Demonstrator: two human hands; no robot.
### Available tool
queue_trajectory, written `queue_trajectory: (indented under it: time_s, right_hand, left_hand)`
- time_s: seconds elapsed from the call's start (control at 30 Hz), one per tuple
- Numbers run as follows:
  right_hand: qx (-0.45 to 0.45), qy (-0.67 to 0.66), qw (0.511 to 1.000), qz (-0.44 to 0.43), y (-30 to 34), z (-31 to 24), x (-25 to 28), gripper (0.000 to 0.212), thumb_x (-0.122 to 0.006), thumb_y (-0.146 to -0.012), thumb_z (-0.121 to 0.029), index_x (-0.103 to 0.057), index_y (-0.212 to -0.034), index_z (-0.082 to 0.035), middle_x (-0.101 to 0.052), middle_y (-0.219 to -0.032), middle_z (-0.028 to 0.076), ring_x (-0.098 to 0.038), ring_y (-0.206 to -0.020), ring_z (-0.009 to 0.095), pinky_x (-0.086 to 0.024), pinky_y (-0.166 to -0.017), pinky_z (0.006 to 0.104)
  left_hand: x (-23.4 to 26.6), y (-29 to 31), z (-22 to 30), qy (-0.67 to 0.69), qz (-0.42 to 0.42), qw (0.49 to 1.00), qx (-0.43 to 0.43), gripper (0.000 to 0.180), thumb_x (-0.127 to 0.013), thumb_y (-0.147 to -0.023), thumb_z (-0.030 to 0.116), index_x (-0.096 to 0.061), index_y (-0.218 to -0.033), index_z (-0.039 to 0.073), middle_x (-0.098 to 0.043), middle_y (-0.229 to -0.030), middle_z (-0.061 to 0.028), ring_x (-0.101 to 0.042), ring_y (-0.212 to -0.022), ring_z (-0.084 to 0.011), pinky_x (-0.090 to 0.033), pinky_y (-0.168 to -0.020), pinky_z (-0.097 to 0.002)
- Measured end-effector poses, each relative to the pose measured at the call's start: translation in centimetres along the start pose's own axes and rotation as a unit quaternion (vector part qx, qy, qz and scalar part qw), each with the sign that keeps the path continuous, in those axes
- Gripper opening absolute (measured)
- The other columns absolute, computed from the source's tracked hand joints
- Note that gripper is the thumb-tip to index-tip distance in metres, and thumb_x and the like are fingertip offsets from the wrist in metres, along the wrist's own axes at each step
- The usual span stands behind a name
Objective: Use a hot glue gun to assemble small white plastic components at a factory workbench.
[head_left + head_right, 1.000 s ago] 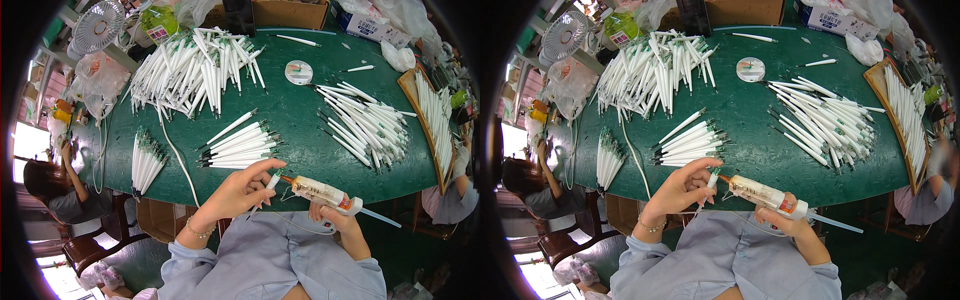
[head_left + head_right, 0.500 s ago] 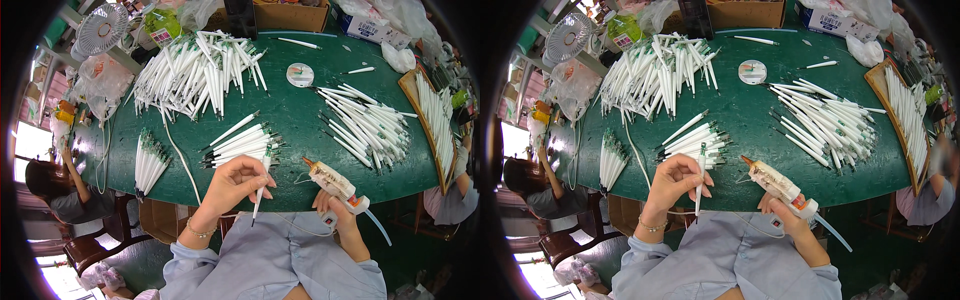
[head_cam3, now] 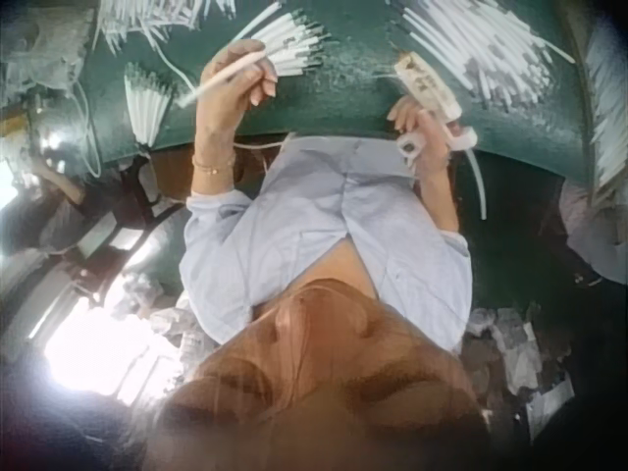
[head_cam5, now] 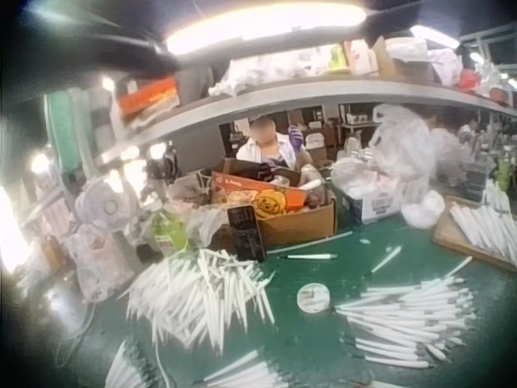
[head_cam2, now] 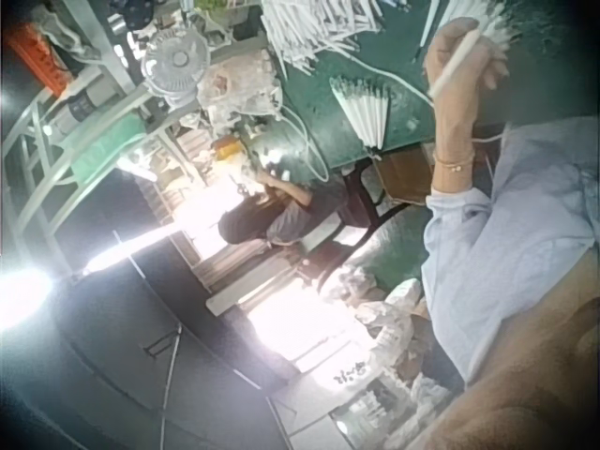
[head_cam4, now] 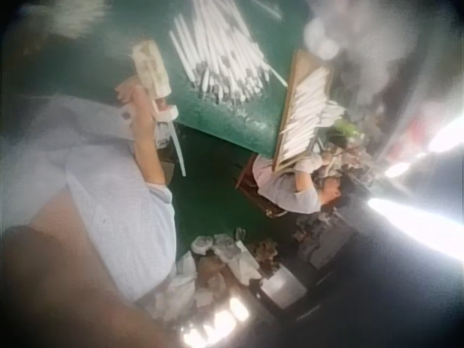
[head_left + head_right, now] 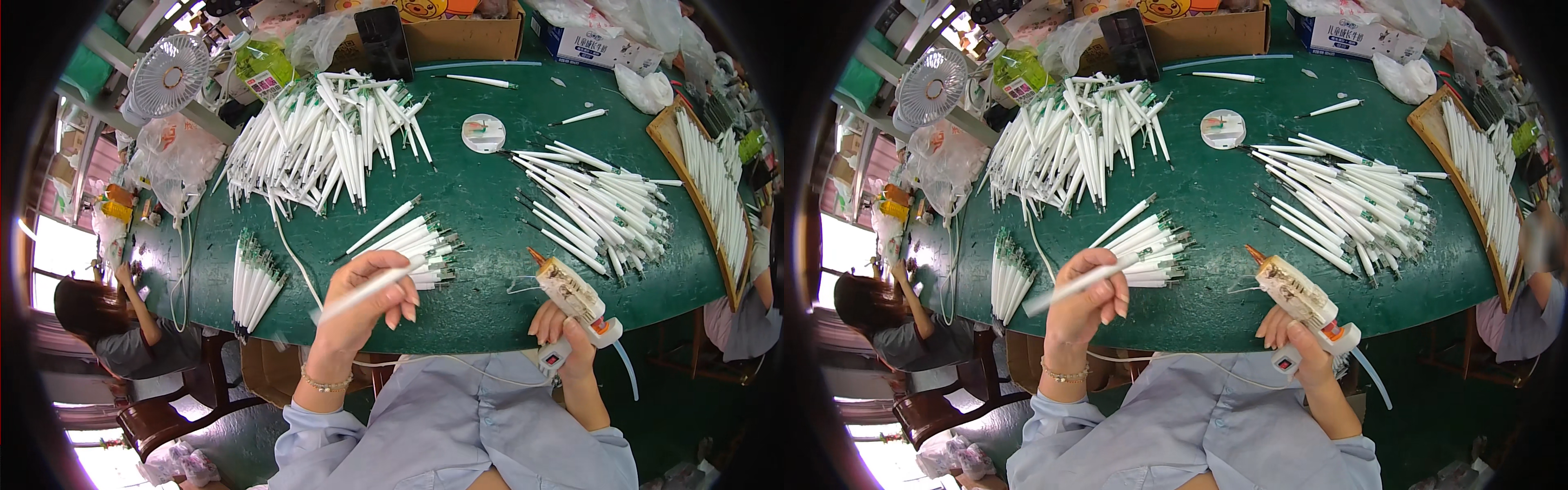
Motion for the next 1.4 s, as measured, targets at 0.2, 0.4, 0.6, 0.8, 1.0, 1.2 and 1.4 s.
queue_trajectory:
  time_s: [0.2,0.4,0.6,0.8,1.0,1.2,1.4]
  right_hand:
    - [0.066,0.04,0.996,0.048,0.1,-1.1,1.7,0.037,-0.044,-0.08,-0.031,-0.04,-0.052,-0.008,-0.044,-0.051,0.009,-0.046,-0.056,0.019,-0.037,-0.055,0.0275]
    - [0.108,0.064,0.989,0.078,0.1,-1.8,3.0,0.037,-0.044,-0.08,-0.031,-0.04,-0.053,-0.007,-0.044,-0.052,0.009,-0.045,-0.056,0.019,-0.036,-0.055,0.0275]
    - [0.088,0.057,0.989,0.102,0.1,-1.7,3.4,0.035,-0.045,-0.079,-0.029,-0.042,-0.053,-0.006,-0.045,-0.053,0.01,-0.046,-0.056,0.019,-0.037,-0.056,0.0282]
    - [0.07,0.006,0.995,0.065,0.2,-1.1,4.0,0.021,-0.047,-0.079,-0.018,-0.049,-0.068,-0.001,-0.049,-0.06,0.009,-0.05,-0.06,0.019,-0.044,-0.064,0.0335]
    - [0.073,0.002,0.996,0.054,0.1,-1.1,4.1,0.022,-0.047,-0.08,-0.019,-0.05,-0.07,0.0,-0.049,-0.061,0.009,-0.05,-0.061,0.019,-0.043,-0.064,0.033]
    - [0.075,0.014,0.996,0.054,0.2,-1.3,4.0,0.025,-0.049,-0.08,-0.022,-0.05,-0.067,-0.001,-0.05,-0.06,0.01,-0.051,-0.061,0.019,-0.043,-0.064,0.0328]
    - [0.07,0.011,0.996,0.058,0.2,-1.1,4.0,0.025,-0.049,-0.08,-0.022,-0.05,-0.066,-0.001,-0.05,-0.06,0.01,-0.051,-0.062,0.019,-0.044,-0.064,0.0328]
  left_hand:
    - [1.0,-3.0,3.7,-0.095,0.107,0.989,-0.034,0.026,-0.052,-0.086,0.01,-0.053,-0.106,-0.006,-0.055,-0.067,-0.0052,-0.047,-0.051,-0.0065,-0.035,-0.043,-0.0155]
    - [-2.7,-11.4,7.0,-0.348,0.046,0.927,-0.133,0.029,-0.06,-0.08,0.018,-0.06,-0.103,-0.001,-0.06,-0.081,-0.0028,-0.046,-0.065,-0.0055,-0.039,-0.06,-0.02]
    - [-4.9,-20.3,4.2,-0.407,-0.021,0.888,-0.211,0.021,-0.059,-0.079,0.011,-0.06,-0.096,0.0,-0.062,-0.08,-0.0046,-0.057,-0.075,-0.0093,-0.045,-0.069,-0.0232]
    - [-5.7,-23.1,1.1,-0.406,-0.033,0.898,-0.165,0.022,-0.058,-0.082,0.012,-0.06,-0.099,-0.001,-0.063,-0.088,-0.0078,-0.059,-0.083,-0.0115,-0.045,-0.077,-0.0239]
    - [-5.8,-23.4,1.0,-0.444,-0.039,0.875,-0.189,0.021,-0.057,-0.081,0.012,-0.06,-0.097,-0.001,-0.062,-0.083,-0.0072,-0.059,-0.077,-0.011,-0.049,-0.069,-0.0249]
    - [-5.3,-23.4,0.8,-0.488,-0.031,0.853,-0.184,0.022,-0.058,-0.081,0.013,-0.06,-0.098,-0.001,-0.063,-0.086,-0.0069,-0.059,-0.081,-0.0113,-0.045,-0.076,-0.024]
    - [-5.2,-23.3,0.9,-0.503,-0.028,0.844,-0.185,0.022,-0.058,-0.081,0.014,-0.06,-0.098,0.0,-0.063,-0.086,-0.0067,-0.059,-0.08,-0.0113,-0.045,-0.075,-0.024]
Point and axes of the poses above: each hand's wrist, its own y-axis away from the middle knuckle, its own x-axis out of the back of the hand, z = x × y, the point moved 7 cm from there along -y, towards the middle knuckle
